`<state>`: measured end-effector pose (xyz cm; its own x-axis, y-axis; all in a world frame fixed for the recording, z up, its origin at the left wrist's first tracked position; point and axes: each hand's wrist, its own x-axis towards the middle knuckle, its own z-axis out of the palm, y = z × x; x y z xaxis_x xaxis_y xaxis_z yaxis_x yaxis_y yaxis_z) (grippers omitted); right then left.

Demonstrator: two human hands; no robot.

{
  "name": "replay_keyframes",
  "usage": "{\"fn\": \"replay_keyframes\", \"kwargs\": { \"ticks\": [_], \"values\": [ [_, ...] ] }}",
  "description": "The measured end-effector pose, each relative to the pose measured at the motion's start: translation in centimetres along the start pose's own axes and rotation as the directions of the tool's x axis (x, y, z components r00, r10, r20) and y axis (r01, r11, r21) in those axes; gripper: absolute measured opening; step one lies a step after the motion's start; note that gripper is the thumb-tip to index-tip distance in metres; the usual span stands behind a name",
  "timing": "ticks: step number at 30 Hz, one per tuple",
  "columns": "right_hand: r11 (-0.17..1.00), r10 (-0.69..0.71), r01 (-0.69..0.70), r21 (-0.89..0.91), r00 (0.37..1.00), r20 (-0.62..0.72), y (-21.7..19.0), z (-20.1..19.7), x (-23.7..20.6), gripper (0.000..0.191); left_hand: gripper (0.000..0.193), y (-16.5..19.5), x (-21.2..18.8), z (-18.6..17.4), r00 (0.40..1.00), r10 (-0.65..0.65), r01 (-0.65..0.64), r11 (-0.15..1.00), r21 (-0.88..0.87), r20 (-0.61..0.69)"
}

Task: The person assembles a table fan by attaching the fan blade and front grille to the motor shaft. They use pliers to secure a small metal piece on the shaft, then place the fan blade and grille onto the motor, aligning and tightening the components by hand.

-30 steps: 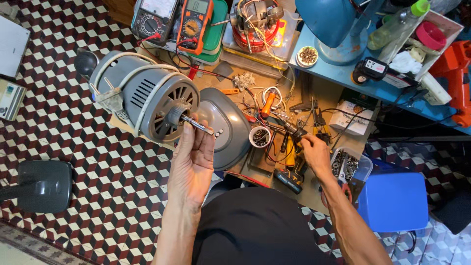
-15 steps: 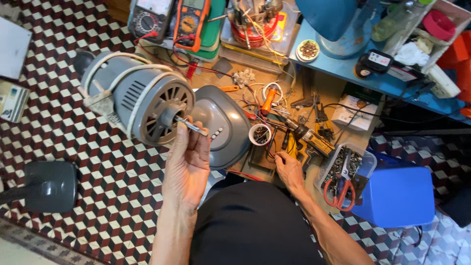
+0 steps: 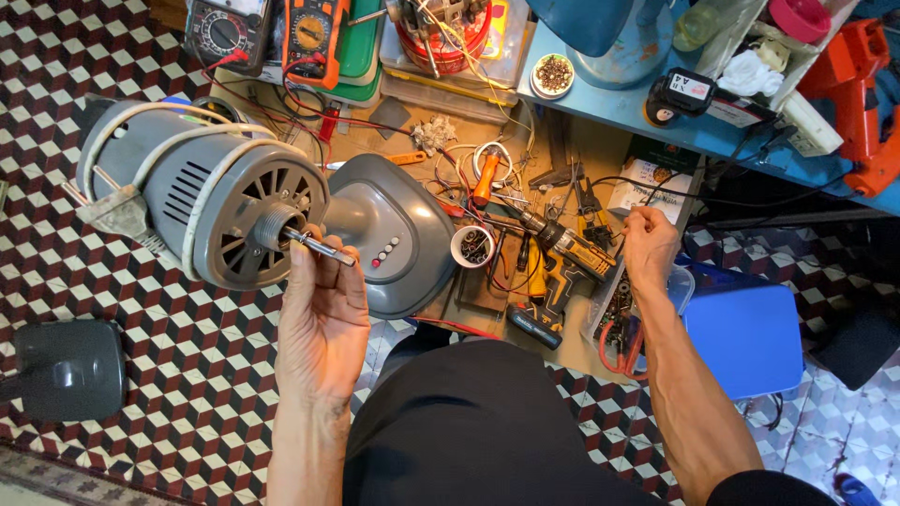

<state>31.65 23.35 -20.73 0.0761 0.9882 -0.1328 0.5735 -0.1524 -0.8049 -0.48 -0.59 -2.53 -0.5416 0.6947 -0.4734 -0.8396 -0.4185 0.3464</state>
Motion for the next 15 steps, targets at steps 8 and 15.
{"fn": "replay_keyframes", "kwargs": {
  "ticks": [8,15],
  "values": [
    [1.000,0.002,0.002,-0.019,0.983,0.181,-0.7,2.4,-3.1,0.031,0.018,-0.2,0.3,0.3,0.999,0.041,-0.041,0.999,-0.019,-0.012],
    [0.992,-0.090,0.110,-0.065,0.964,0.251,-0.3,3.7,-8.4,0.030,0.018,-0.1,0.7,0.8,0.995,0.025,-0.025,1.000,0.001,-0.094]
  ]
}}
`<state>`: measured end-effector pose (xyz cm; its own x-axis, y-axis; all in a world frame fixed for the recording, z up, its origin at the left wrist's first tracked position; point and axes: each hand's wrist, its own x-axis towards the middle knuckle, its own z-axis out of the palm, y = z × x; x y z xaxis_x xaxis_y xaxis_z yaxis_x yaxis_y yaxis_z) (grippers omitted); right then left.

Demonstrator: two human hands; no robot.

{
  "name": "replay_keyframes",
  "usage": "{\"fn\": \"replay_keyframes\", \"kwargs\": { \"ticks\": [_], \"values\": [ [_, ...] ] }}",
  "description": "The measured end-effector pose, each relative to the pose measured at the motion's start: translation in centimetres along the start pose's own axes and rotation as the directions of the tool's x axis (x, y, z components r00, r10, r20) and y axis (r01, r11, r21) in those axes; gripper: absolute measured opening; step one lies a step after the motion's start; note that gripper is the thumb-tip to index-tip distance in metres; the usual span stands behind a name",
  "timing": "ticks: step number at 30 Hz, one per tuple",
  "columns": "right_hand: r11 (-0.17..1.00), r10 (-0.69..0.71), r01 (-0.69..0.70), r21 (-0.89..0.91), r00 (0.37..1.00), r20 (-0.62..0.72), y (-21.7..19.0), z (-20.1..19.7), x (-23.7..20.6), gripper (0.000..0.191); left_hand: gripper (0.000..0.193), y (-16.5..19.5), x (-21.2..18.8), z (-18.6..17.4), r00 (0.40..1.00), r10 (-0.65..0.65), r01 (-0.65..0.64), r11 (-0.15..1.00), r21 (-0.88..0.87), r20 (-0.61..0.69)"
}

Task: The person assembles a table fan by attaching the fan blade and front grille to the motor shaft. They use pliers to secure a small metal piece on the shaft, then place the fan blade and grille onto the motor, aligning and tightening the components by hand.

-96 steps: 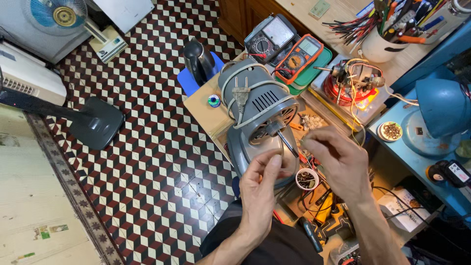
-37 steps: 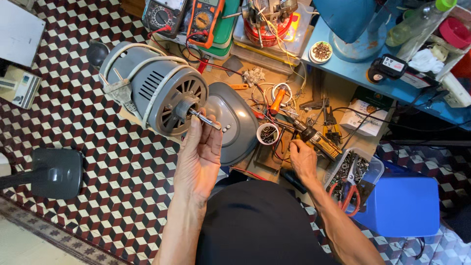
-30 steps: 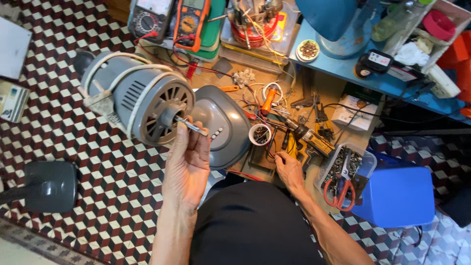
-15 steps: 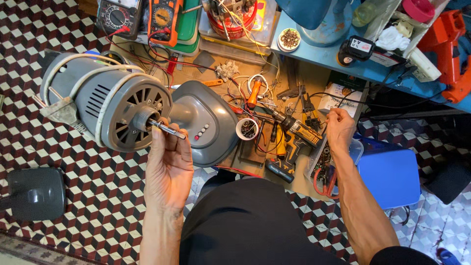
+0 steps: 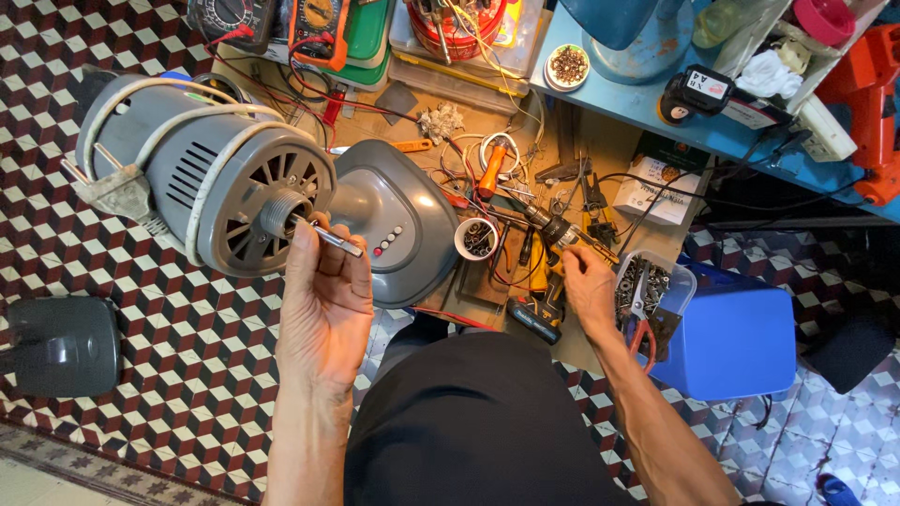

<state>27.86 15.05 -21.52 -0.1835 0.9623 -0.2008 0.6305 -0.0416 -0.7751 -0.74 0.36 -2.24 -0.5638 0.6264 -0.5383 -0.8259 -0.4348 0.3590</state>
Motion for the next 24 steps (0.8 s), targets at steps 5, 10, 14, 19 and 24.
{"fn": "replay_keyframes", "kwargs": {
  "ticks": [5,10,14,19,24],
  "values": [
    [0.988,-0.026,0.071,-0.140,0.953,0.302,-3.2,4.2,-0.4,0.052,0.021,0.1,-0.2,-0.1,1.000,-0.003,0.004,1.000,0.031,-0.021],
    [0.748,-0.509,0.584,-0.315,0.810,0.292,-6.9,7.8,0.9,0.101,0.019,0.5,0.0,-0.1,0.999,0.020,-0.016,0.995,0.100,-0.033],
    [0.828,-0.327,0.454,-0.328,0.868,0.374,-8.7,8.2,1.4,0.092,0.020,0.5,-0.2,0.2,0.997,0.019,-0.009,0.989,0.144,-0.070],
    [0.955,-0.216,0.245,-0.166,0.961,0.175,-11.6,2.8,2.1,0.076,0.019,0.6,-0.4,0.8,0.994,0.026,-0.011,0.990,0.143,-0.103],
    [0.984,-0.060,0.038,-0.176,0.991,-0.122,-13.2,-6.6,7.6,0.085,0.019,0.8,-0.5,1.2,0.997,-0.010,0.021,0.990,0.143,-0.072]
  ]
}}
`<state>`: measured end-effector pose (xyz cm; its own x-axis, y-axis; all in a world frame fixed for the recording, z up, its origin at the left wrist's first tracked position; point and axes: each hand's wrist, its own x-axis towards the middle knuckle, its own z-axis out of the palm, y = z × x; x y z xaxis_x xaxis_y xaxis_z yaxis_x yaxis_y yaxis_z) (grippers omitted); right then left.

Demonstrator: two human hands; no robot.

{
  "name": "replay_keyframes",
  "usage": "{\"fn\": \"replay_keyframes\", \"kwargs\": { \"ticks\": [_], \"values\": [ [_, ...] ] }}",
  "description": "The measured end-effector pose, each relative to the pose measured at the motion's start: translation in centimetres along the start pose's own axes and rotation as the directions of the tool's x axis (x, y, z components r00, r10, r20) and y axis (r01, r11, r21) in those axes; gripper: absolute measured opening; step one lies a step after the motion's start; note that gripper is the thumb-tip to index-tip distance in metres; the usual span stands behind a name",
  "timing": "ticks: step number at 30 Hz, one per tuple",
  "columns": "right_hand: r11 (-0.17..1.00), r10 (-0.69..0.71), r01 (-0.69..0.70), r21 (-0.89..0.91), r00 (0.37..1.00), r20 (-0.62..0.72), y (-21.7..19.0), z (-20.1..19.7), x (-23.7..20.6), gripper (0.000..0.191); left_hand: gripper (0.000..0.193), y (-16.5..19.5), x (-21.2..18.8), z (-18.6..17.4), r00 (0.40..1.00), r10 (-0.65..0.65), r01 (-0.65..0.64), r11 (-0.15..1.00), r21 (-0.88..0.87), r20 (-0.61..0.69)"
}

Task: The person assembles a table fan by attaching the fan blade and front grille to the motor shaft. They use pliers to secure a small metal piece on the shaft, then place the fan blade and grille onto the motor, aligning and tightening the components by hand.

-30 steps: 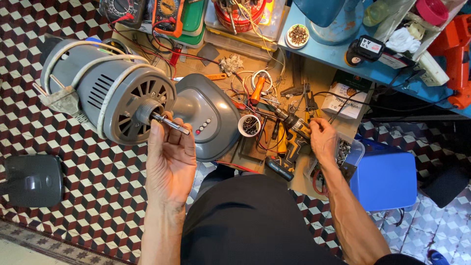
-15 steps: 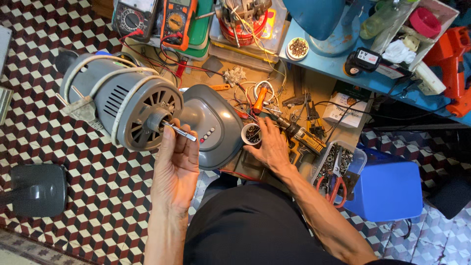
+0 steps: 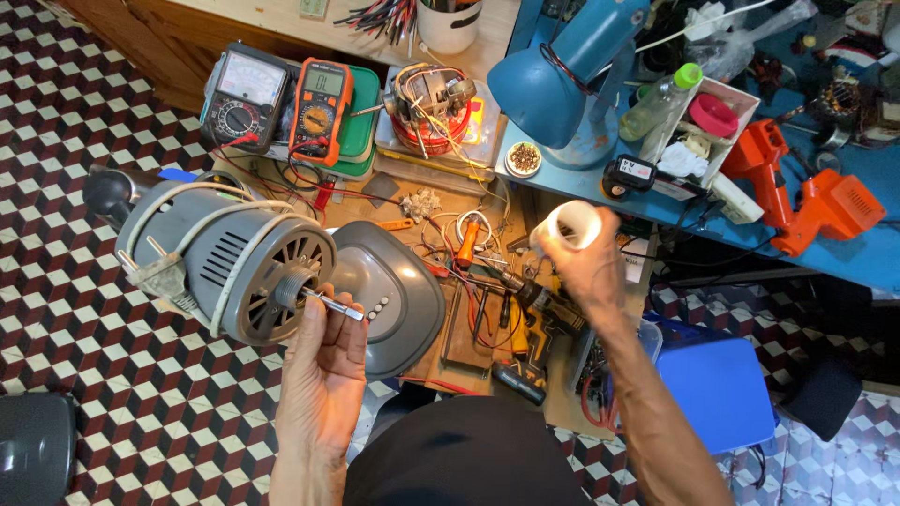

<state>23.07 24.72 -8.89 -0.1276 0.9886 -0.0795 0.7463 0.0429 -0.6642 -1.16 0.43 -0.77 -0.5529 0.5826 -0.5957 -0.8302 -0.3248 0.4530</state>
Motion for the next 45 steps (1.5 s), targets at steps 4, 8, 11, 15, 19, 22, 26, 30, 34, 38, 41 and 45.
{"fn": "replay_keyframes", "kwargs": {
  "ticks": [4,8,11,15,19,22,26,30,34,38,41,45],
  "values": [
    [0.997,-0.038,0.036,-0.063,0.999,-0.024,2.8,-1.0,2.2,0.083,0.019,0.2,-0.2,-0.1,1.000,0.019,-0.019,1.000,0.010,0.022],
    [0.999,-0.045,0.045,0.009,0.999,0.010,5.5,3.0,3.0,0.082,0.021,0.3,-0.2,0.1,0.999,0.011,-0.012,1.000,0.018,0.030],
    [0.995,-0.040,0.039,0.096,0.999,0.005,6.3,5.8,3.8,0.084,0.023,0.3,-0.1,0.2,1.000,0.019,-0.019,0.999,0.044,0.003],
    [0.989,-0.125,0.120,0.090,0.991,0.056,4.3,8.9,4.9,0.090,0.024,0.2,0.3,0.2,1.000,0.027,-0.027,0.998,0.050,0.006],
    [0.992,-0.098,0.106,-0.069,0.988,0.116,1.0,10.8,5.8,0.092,0.025,0.2,0.7,0.1,0.999,0.040,-0.041,0.998,0.053,0.020],
    [0.989,-0.144,0.147,-0.003,0.977,0.155,-0.9,11.6,5.7,0.094,0.024,0.4,1.0,0.2,0.998,0.052,-0.053,0.998,0.045,0.026],
    [0.955,-0.287,0.261,0.143,0.936,0.202,-3.2,15.0,6.1,0.095,0.024,0.5,1.2,0.6,0.999,0.036,-0.035,0.998,0.046,-0.022],
    [0.937,-0.338,0.307,0.164,0.917,0.214,-5.2,19.2,8.5,0.092,0.025,0.6,1.2,1.0,0.993,0.027,-0.024,0.999,0.031,-0.116],
    [0.940,-0.299,0.335,-0.065,0.901,0.314,-4.9,20.8,9.5,0.087,0.027,0.5,1.4,0.8,0.995,0.025,-0.019,0.998,0.058,-0.092],
    [0.921,-0.340,0.388,-0.038,0.847,0.409,-4.9,20.9,10.2,0.086,0.028,0.7,1.8,0.1,0.998,0.038,-0.036,0.999,0.033,-0.051],
    [0.891,-0.425,0.454,0.026,0.810,0.404,-4.7,19.8,10.6,0.096,0.027,0.4,1.6,-0.1,0.999,0.040,-0.039,0.998,0.039,-0.033],
    [0.909,-0.404,0.365,0.202,0.890,0.211,-3.1,16.8,8.4,0.075,0.028,0.4,1.4,0.0,0.999,0.027,-0.026,0.999,0.040,-0.019]
  ]
}}
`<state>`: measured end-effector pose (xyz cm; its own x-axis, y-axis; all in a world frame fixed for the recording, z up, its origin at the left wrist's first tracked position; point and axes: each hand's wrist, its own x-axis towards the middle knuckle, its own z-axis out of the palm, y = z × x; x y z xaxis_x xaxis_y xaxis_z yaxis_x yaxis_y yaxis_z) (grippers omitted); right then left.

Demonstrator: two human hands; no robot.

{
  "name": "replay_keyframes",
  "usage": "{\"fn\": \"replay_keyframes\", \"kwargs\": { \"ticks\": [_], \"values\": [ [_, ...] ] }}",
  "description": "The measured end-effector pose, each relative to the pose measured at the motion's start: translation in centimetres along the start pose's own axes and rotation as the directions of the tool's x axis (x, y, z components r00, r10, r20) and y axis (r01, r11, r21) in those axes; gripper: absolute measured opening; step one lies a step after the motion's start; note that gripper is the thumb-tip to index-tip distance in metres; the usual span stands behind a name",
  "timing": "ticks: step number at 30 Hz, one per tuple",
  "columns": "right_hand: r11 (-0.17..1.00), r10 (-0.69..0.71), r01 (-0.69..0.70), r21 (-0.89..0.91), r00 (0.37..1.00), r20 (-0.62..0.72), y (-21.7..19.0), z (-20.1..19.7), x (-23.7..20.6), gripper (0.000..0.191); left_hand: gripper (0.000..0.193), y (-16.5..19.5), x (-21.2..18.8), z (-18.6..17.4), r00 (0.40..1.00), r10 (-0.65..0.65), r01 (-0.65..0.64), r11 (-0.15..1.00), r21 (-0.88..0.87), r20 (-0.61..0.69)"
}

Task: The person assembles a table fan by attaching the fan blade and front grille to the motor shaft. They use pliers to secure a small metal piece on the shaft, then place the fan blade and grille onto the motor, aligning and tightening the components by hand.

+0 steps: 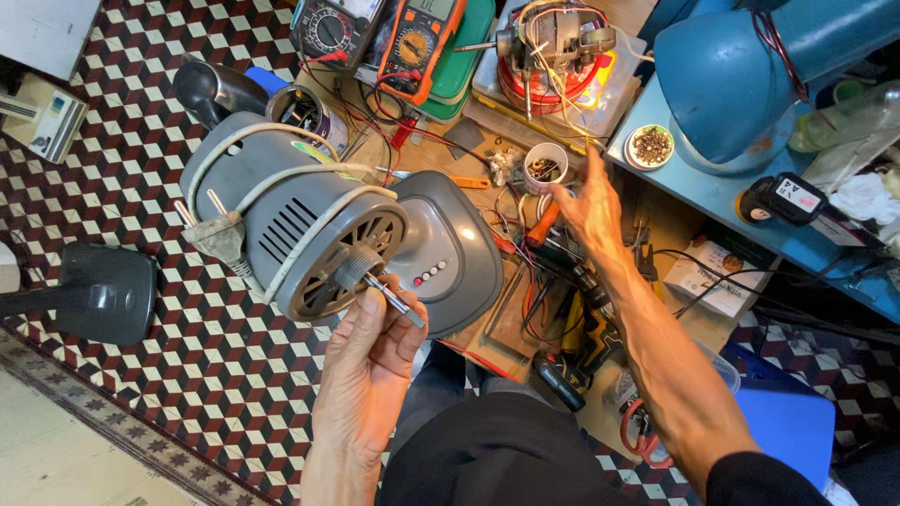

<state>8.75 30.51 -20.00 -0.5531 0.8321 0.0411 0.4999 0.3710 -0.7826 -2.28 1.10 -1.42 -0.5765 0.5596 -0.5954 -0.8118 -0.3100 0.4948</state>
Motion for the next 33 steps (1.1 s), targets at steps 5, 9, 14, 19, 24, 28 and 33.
{"fn": "replay_keyframes", "kwargs": {
  "ticks": [5,9,14,19,24,28,33],
  "values": [
    [0.933,0.358,-0.351,0.080,0.925,-0.124,1.0,-2.2,-11.4,0.027,0.028,0.0,-0.5,0.0,1.000,0.002,-0.002,1.000,0.001,-0.006],
    [0.968,0.204,-0.195,-0.157,0.978,0.040,1.8,0.7,-17.6,0.028,0.026,0.1,-0.9,-0.3,0.999,0.004,-0.006,0.999,0.038,0.035],
    [0.863,0.382,-0.354,-0.360,0.924,0.008,1.1,3.6,-17.9,0.024,0.025,0.3,-1.2,-0.5,0.999,-0.011,0.010,0.999,0.044,0.035],
    [0.973,0.057,-0.042,-0.228,0.996,0.062,0.2,2.7,-20.2,0.030,0.024,0.1,-1.5,-0.8,1.000,-0.014,0.014,1.000,0.019,0.023],
    [0.967,0.243,-0.254,-0.037,0.952,-0.184,1.1,-0.6,-26.3,0.025,0.021,0.1,-1.5,-1.4,0.999,-0.026,0.026,1.000,0.004,0.021],
    [0.795,0.589,-0.602,0.077,0.735,-0.337,3.8,-2.0,-30.0,0.034,0.025,0.2,-1.9,-1.6,0.997,-0.040,0.039,0.999,0.015,0.065],
    [0.752,0.653,-0.633,0.184,0.681,-0.331,6.4,-1.1,-29.4,0.064,0.025,0.3,-2.3,-1.7,0.997,-0.051,0.052,0.999,-0.001,0.058]
  ]
}}
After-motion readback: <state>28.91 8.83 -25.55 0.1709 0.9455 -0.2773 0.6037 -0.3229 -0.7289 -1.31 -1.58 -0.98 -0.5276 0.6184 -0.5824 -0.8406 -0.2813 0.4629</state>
